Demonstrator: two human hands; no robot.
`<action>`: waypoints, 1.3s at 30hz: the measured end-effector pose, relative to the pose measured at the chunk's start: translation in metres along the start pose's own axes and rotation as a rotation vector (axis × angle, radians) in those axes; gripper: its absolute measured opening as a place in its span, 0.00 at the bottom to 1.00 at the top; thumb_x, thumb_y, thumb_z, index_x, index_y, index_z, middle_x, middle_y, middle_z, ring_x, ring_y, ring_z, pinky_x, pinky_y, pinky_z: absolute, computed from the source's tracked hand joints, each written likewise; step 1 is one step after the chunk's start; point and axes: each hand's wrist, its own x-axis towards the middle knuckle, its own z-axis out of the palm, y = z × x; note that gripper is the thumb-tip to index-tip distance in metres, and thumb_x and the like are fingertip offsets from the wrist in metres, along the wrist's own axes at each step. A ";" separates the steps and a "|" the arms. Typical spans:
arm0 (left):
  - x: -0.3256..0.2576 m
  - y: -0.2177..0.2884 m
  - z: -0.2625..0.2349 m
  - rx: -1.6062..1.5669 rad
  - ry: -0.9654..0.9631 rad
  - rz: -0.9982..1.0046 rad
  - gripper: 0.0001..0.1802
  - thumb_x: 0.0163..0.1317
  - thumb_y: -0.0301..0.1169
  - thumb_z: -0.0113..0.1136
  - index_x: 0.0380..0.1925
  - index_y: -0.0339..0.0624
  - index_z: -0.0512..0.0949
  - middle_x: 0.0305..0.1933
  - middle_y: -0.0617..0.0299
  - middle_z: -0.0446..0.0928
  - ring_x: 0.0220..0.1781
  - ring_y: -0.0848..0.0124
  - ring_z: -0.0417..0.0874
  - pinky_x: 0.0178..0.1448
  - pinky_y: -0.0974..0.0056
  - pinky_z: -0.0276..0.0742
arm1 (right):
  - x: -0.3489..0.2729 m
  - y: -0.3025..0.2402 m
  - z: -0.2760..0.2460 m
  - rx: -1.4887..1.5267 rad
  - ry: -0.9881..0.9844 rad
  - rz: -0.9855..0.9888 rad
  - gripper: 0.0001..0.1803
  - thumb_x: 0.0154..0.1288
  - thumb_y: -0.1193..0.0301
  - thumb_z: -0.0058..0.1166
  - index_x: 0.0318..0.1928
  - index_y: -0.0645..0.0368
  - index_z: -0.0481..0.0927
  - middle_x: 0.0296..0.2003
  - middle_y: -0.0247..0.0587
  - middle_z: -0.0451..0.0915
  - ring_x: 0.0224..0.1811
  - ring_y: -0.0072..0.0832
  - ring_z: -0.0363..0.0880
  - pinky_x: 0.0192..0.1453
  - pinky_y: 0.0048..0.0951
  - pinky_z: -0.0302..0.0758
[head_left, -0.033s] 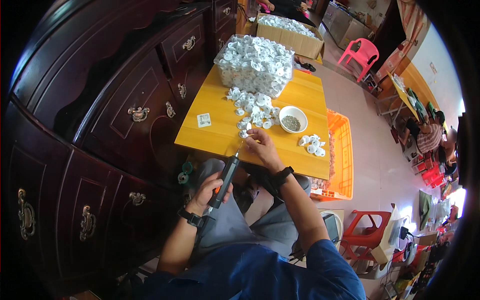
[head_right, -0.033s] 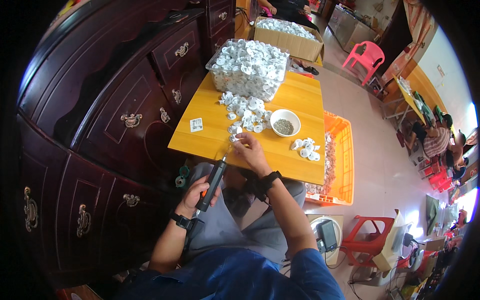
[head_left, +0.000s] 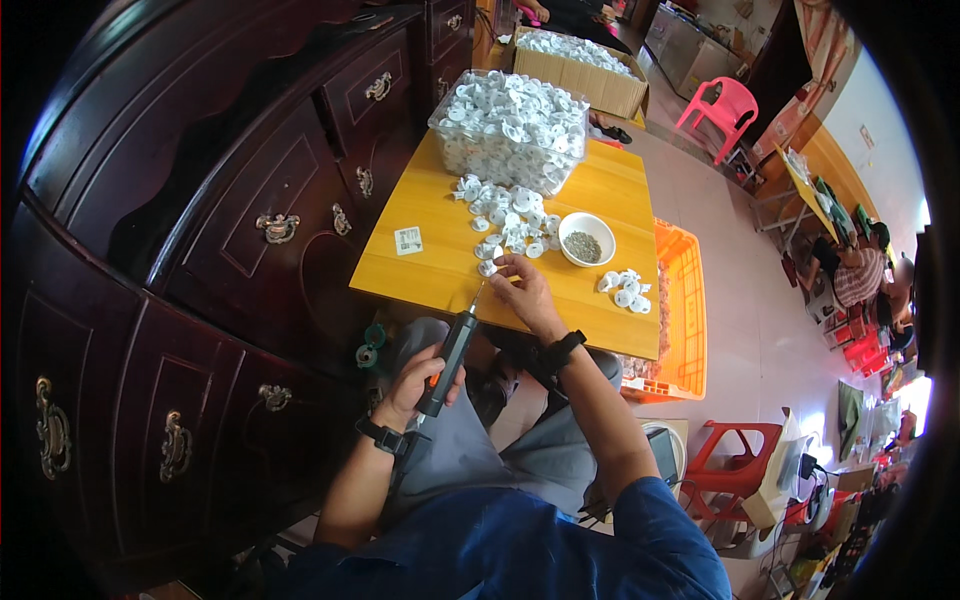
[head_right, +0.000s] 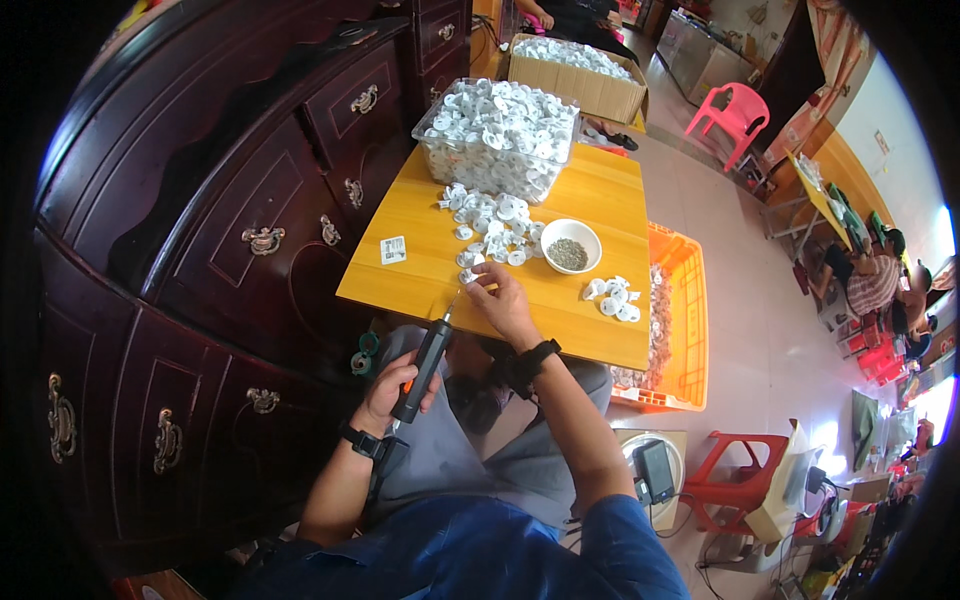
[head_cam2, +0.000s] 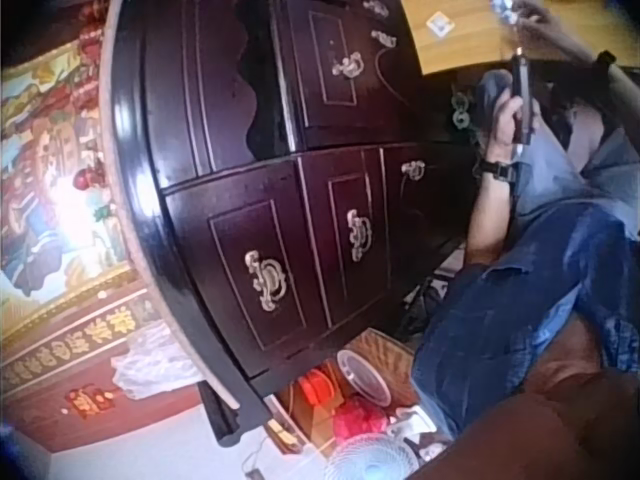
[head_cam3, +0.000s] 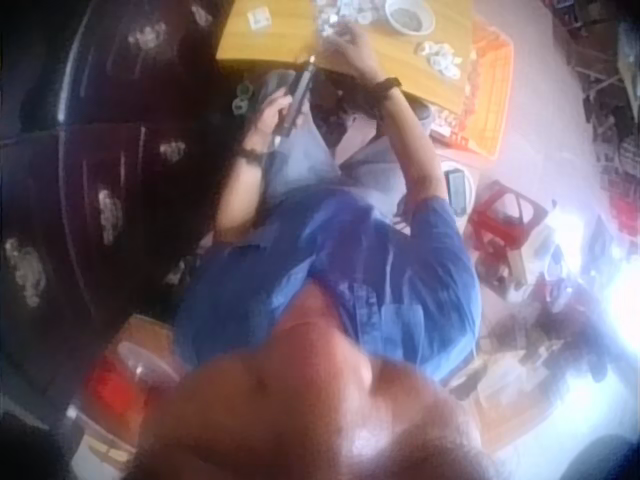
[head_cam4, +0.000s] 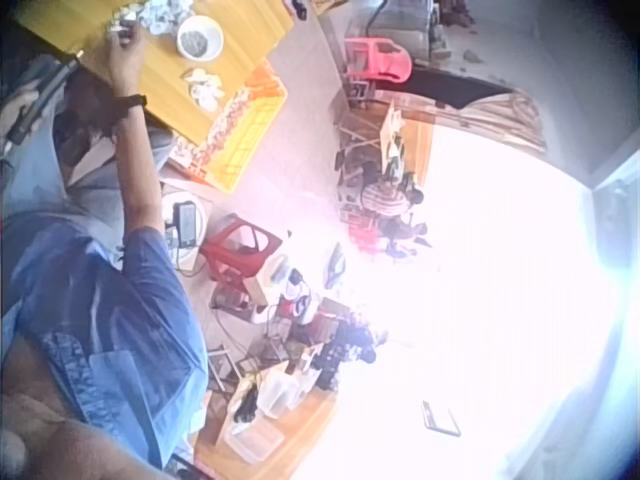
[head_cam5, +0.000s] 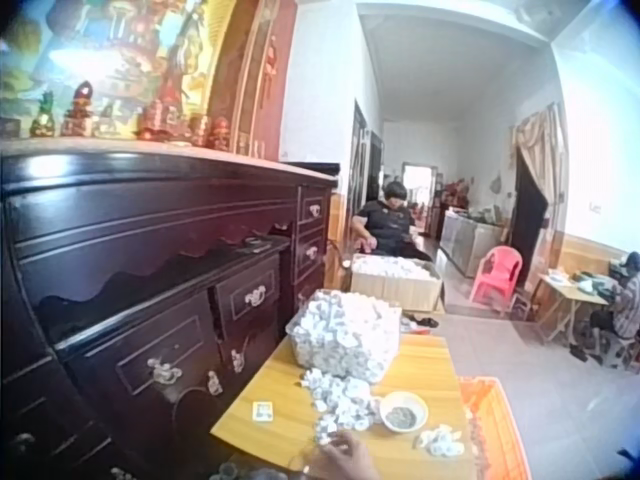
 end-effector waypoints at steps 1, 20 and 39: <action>-0.001 0.002 0.002 -0.014 0.020 -0.001 0.21 0.68 0.41 0.49 0.56 0.41 0.70 0.35 0.58 0.77 0.28 0.71 0.79 0.33 0.68 0.77 | 0.005 -0.002 0.000 -0.429 0.060 -0.140 0.17 0.62 0.69 0.64 0.50 0.55 0.77 0.38 0.46 0.81 0.38 0.35 0.84 0.44 0.33 0.81; -0.002 0.001 0.002 -0.014 0.053 -0.010 0.21 0.68 0.41 0.49 0.55 0.41 0.71 0.35 0.58 0.77 0.29 0.72 0.79 0.33 0.68 0.77 | 0.013 0.003 -0.011 -0.848 0.116 -0.235 0.12 0.60 0.67 0.60 0.42 0.58 0.81 0.36 0.57 0.84 0.40 0.49 0.85 0.44 0.44 0.81; 0.004 -0.003 0.005 0.082 0.044 -0.111 0.22 0.70 0.36 0.47 0.60 0.39 0.68 0.35 0.59 0.77 0.29 0.73 0.79 0.34 0.69 0.77 | -0.003 0.035 -0.021 0.020 0.074 -0.050 0.11 0.68 0.76 0.56 0.50 0.60 0.80 0.32 0.29 0.81 0.34 0.16 0.75 0.41 0.19 0.74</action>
